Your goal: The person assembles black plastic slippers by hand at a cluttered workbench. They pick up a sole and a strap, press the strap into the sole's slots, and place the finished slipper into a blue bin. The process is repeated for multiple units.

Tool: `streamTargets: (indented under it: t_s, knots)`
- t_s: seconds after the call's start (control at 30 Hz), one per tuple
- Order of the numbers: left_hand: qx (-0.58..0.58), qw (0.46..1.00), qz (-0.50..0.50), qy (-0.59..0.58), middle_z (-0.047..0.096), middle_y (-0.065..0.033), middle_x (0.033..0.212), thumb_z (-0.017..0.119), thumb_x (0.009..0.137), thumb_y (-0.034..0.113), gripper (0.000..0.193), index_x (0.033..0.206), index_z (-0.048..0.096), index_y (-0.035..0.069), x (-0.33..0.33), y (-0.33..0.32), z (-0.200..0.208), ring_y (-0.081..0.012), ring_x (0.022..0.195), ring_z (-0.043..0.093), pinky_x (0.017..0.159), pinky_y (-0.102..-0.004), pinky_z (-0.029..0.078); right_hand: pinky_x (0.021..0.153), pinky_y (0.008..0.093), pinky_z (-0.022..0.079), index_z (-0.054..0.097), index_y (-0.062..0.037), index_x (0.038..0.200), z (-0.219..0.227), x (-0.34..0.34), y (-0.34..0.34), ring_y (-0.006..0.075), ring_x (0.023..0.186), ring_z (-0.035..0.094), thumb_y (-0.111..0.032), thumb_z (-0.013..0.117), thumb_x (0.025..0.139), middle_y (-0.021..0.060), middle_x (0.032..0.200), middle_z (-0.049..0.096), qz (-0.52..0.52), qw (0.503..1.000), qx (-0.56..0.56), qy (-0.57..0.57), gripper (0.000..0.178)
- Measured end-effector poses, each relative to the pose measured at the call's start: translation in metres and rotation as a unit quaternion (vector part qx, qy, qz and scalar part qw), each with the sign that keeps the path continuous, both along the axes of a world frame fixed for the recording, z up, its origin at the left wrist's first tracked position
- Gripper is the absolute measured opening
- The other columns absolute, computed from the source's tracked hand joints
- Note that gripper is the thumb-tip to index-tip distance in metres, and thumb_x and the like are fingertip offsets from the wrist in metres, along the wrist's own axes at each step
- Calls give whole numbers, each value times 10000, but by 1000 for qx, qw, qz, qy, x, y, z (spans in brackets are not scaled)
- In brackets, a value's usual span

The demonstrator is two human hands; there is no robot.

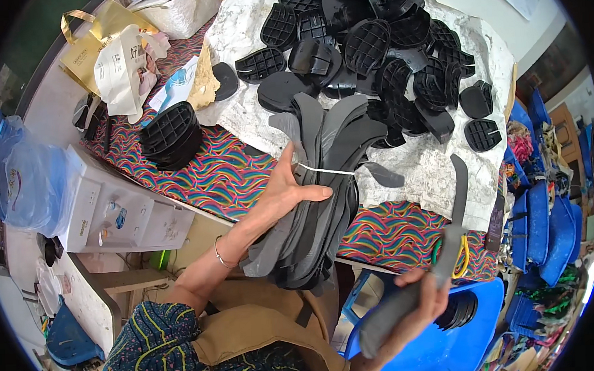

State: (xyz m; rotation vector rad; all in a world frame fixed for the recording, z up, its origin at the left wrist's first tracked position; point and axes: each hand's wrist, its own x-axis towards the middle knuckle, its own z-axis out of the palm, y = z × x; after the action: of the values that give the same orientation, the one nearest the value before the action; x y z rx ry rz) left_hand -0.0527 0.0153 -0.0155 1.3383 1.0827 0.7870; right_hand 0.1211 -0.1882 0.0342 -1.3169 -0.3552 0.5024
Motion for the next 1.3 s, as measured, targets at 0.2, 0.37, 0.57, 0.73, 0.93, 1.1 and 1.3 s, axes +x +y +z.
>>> streamTargets:
  t_s: [0.2, 0.37, 0.57, 0.73, 0.93, 1.1, 1.3]
  knots:
    - [31, 999, -10, 36, 247, -362, 1518, 901, 596, 352, 1334, 1474, 56, -191, 2, -1, -16, -382, 1451, 255, 1190, -367, 201, 556, 262, 463, 544, 71, 1197, -21, -23, 37, 139, 573, 571, 41, 561, 883, 91, 687, 619, 174, 981, 56, 67, 316]
    - [30, 999, -17, -3, 332, -355, 1471, 896, 640, 329, 1299, 1484, 48, -176, 8, -10, 1, -367, 1398, 353, 1154, -367, 274, 549, 243, 453, 595, 66, 1151, -28, -37, 61, 112, 581, 572, -32, 578, 954, 77, 742, 646, 170, 985, 19, -25, 221]
    - [16, 999, -16, -42, 423, -301, 1425, 782, 803, 438, 1130, 1519, 99, -107, 10, -14, -4, -319, 1344, 415, 1111, -363, 325, 511, 222, 433, 657, 46, 1088, -40, -40, 83, 76, 589, 575, -77, 606, 957, 67, 825, 681, 268, 959, -85, -18, 187]
    - [-129, 984, -28, -121, 360, -223, 1496, 590, 909, 259, 770, 1553, 228, 42, 1, -9, -2, -307, 1363, 370, 1133, -364, 271, 507, 226, 415, 679, 23, 1072, -41, -38, 85, 65, 584, 556, -97, 640, 939, 50, 804, 664, 280, 953, -114, -32, 184]
    - [-145, 975, -32, -168, 403, -216, 1477, 520, 858, 91, 734, 1554, 290, 125, -4, -13, 3, -320, 1364, 377, 1135, -374, 274, 492, 223, 399, 675, 32, 1003, -28, -42, 90, 58, 556, 544, -113, 681, 913, 32, 715, 639, 308, 938, -144, -64, 171]
    - [-151, 971, -40, -179, 391, -241, 1480, 513, 852, 44, 737, 1549, 287, 120, -3, -18, 10, -330, 1368, 371, 1132, -399, 285, 458, 215, 396, 666, 30, 942, -22, -38, 93, 70, 505, 544, -107, 699, 898, 37, 685, 633, 324, 938, -122, 22, 148]
    - [-158, 966, -67, -195, 382, -256, 1483, 587, 865, 84, 761, 1550, 256, 103, -3, -22, 16, -314, 1380, 367, 1131, -395, 297, 454, 213, 393, 646, 17, 936, -31, -31, 95, 66, 503, 537, -82, 721, 876, 28, 675, 623, 342, 928, -146, 9, 138]
